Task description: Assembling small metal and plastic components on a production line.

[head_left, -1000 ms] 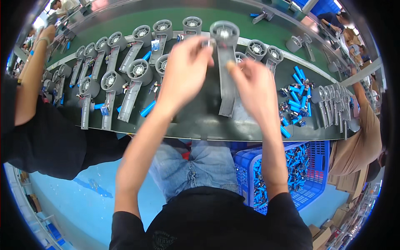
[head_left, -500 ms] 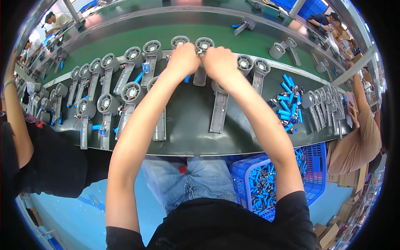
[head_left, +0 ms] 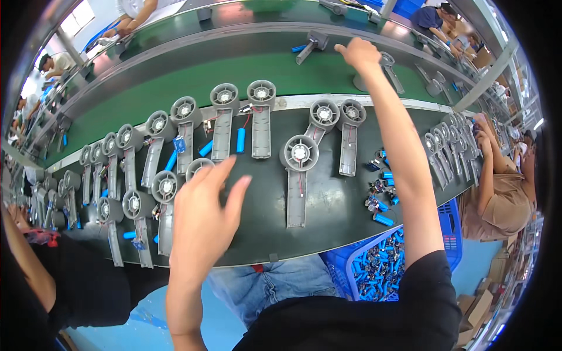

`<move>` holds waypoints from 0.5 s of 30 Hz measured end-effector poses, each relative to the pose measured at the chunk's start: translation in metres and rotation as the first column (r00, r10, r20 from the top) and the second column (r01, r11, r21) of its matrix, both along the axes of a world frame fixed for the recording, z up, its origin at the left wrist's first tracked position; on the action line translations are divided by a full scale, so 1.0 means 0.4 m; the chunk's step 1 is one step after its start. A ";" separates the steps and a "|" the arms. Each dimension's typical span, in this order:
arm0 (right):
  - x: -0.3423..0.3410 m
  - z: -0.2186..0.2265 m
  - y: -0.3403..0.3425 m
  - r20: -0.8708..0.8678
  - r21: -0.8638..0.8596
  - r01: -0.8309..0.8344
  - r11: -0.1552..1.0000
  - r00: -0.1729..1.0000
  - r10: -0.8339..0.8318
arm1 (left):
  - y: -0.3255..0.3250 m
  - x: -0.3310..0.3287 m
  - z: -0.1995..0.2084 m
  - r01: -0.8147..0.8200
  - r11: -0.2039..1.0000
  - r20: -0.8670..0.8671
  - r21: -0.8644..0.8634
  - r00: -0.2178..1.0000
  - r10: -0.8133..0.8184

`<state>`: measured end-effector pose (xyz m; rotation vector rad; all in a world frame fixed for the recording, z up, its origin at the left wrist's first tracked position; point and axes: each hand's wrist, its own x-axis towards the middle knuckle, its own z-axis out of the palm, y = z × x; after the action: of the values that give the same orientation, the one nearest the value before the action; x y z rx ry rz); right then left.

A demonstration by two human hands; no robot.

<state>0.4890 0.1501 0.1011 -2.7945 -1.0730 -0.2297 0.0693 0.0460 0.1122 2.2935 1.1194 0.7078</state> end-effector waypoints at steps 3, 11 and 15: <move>0.083 -0.047 -0.047 0.044 -0.062 0.089 0.994 0.995 -0.086 | -0.035 -0.050 -0.026 -0.058 0.997 0.087 -0.060 0.994 0.063; -0.036 0.036 -0.230 -0.099 0.197 -0.448 0.872 0.876 0.472 | -0.068 -0.069 -0.037 -0.068 0.991 0.132 -0.116 0.988 0.083; -0.325 0.175 -0.433 -0.302 0.167 -0.834 0.525 0.464 0.833 | -0.112 -0.083 -0.001 0.029 0.897 -0.012 0.440 1.000 -0.026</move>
<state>0.3589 -0.0231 0.1712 -1.8149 -2.1329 0.3781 0.0360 0.0013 0.1118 2.6785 1.0034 1.0322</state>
